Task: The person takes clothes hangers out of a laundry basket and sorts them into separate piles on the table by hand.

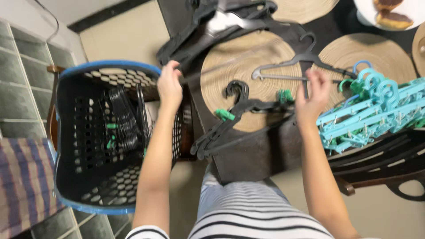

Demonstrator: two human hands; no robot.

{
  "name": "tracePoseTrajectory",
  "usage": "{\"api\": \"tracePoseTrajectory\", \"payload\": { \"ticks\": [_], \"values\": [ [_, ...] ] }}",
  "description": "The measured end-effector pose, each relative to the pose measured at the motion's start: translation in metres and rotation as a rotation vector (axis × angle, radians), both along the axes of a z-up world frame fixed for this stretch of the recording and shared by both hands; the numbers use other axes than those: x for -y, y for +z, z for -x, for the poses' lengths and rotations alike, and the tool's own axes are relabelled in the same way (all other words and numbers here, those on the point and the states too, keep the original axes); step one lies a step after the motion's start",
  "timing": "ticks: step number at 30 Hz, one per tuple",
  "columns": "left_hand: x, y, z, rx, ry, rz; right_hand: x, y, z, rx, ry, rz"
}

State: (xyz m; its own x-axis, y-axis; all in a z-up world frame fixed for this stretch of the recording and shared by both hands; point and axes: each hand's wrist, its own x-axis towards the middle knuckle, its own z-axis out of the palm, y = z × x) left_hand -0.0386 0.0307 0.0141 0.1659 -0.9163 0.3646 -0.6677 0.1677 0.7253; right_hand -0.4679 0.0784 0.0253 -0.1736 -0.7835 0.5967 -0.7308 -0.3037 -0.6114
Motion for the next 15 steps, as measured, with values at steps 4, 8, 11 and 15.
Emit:
{"api": "tracePoseTrajectory", "payload": {
  "ticks": [4, 8, 11, 15],
  "values": [
    [0.074, -0.028, -0.032, 0.173, 0.055, 0.079, -0.008, -0.045, 0.011, -0.157, 0.118, -0.228],
    [0.105, -0.053, -0.042, 0.236, 0.141, -0.06, -0.026, -0.065, 0.004, -0.304, 0.193, -0.427],
    [0.097, -0.057, -0.03, 0.401, 0.236, -0.084, -0.03, -0.07, 0.001, -0.387, 0.174, -0.433],
    [0.06, -0.041, 0.004, 0.335, 0.146, -0.001, -0.023, -0.079, 0.002, -0.359, 0.135, -0.404]
  ]
}}
